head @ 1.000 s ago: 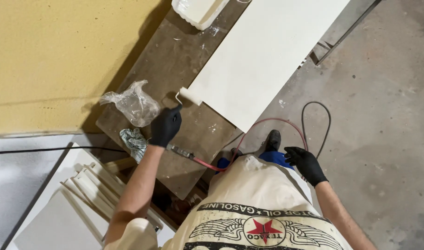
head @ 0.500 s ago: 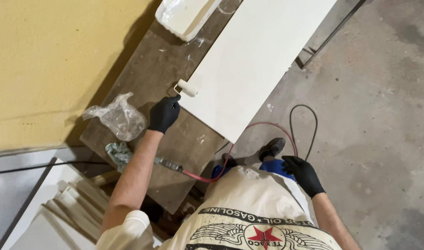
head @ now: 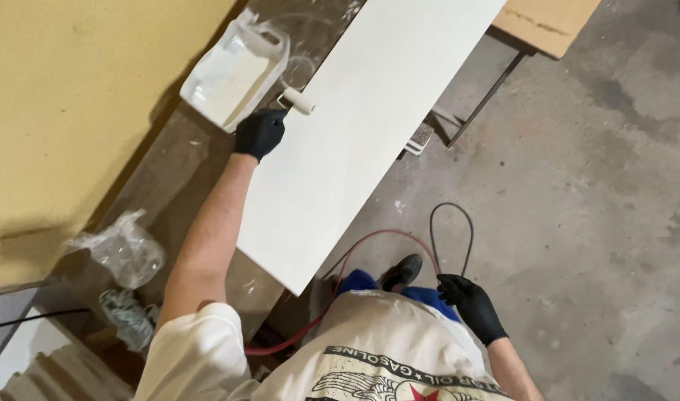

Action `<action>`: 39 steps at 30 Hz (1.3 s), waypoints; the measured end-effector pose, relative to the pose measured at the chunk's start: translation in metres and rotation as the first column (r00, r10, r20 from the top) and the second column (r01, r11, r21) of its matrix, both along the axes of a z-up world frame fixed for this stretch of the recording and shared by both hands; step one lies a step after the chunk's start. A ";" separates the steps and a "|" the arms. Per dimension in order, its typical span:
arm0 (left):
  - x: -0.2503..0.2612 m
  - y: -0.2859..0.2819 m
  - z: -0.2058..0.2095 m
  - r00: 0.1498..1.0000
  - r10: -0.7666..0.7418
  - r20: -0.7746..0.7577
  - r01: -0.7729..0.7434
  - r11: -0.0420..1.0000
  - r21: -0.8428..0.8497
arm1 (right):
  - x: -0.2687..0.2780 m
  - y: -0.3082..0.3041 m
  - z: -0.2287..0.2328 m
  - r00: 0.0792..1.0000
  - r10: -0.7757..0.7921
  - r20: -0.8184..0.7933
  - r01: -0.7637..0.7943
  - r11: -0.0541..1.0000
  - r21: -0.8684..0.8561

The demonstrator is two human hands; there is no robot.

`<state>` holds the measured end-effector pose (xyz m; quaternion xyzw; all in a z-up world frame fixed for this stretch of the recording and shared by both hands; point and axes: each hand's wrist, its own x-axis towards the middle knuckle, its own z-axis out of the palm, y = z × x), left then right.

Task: The person uses a paint roller to apply white paint to a rectangular wooden board. They repeatedly dip the roller into a paint tray to reload it with paint and then roll it across the surface of the board to ensure even coverage.

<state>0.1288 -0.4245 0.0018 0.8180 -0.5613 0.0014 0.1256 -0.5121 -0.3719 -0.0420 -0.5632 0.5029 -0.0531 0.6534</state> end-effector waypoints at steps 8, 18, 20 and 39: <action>-0.024 -0.184 0.020 0.992 0.057 -0.110 -0.042 0.991 0.131 | 0.009 -0.099 0.034 0.995 -0.024 -0.101 0.021 0.999 -0.024; -0.019 -0.436 -0.024 0.991 -0.056 -0.121 0.053 0.998 -0.028 | 0.035 -0.216 0.044 0.979 -0.185 -0.083 0.186 0.983 -0.002; -0.021 -0.484 -0.023 0.986 -0.072 -0.151 0.069 0.997 -0.022 | 0.035 -0.236 0.035 0.975 -0.186 -0.123 0.187 0.982 -0.001; -0.025 -0.667 -0.079 0.985 -0.171 -0.006 0.162 0.943 -0.292 | 0.035 -0.303 0.040 0.939 -0.270 -0.213 0.290 0.955 0.065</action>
